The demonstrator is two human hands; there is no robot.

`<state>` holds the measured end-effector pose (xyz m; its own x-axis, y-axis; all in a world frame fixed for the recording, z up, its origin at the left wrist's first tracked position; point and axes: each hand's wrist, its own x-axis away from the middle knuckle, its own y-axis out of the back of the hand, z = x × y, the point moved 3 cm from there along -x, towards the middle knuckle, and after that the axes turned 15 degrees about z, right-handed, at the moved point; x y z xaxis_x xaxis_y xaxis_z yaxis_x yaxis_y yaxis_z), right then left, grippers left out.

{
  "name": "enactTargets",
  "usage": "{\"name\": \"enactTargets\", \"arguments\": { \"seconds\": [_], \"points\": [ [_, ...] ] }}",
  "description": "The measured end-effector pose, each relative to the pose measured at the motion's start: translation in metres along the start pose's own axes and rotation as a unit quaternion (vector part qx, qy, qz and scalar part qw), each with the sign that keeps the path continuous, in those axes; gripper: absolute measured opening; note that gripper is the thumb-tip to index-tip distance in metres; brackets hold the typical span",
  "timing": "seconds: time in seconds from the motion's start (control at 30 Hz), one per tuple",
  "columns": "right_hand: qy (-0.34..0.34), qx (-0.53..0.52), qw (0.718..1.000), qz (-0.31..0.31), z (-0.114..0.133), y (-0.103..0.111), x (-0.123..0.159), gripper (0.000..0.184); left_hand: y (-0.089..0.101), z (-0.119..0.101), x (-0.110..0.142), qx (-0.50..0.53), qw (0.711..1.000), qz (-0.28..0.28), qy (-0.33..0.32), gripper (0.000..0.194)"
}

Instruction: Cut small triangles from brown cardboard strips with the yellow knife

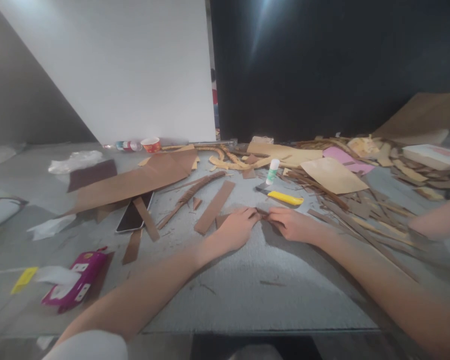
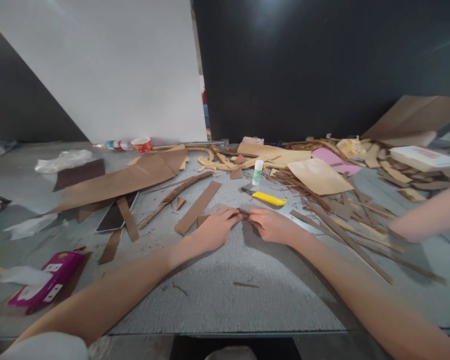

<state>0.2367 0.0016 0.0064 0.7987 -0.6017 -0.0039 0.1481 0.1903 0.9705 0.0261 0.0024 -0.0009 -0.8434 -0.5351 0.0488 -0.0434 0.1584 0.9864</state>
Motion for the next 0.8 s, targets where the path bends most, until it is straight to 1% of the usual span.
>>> {"name": "enactTargets", "arguments": {
  "seconds": [0.1,0.23,0.33,0.47,0.63,0.8],
  "points": [
    [-0.007,0.010,1.000,0.010,0.0008,0.0025,-0.0004,0.027,0.0006,-0.0023,-0.0005,-0.019,1.000,-0.005,0.002,0.050],
    [-0.007,0.005,1.000,0.015,0.0008,0.0043,-0.0005,0.026,-0.0029,-0.0026,-0.0011,-0.041,0.999,-0.009,-0.009,0.055],
    [0.001,-0.008,1.000,0.010,0.0010,0.0047,-0.0005,0.026,-0.0061,-0.0005,-0.0012,-0.026,0.999,0.001,-0.022,0.058],
    [-0.007,-0.023,1.000,0.014,0.0015,0.0055,-0.0007,0.027,-0.0083,0.0013,-0.0010,-0.017,1.000,0.011,-0.023,0.060],
    [-0.008,-0.003,1.000,0.018,0.0020,0.0060,-0.0010,0.028,-0.0079,0.0010,-0.0008,-0.004,1.000,0.000,-0.019,0.064],
    [-0.003,-0.001,1.000,0.017,0.0017,0.0047,-0.0010,0.029,-0.0077,0.0016,-0.0016,0.004,1.000,0.012,-0.020,0.063]
  ]
}}
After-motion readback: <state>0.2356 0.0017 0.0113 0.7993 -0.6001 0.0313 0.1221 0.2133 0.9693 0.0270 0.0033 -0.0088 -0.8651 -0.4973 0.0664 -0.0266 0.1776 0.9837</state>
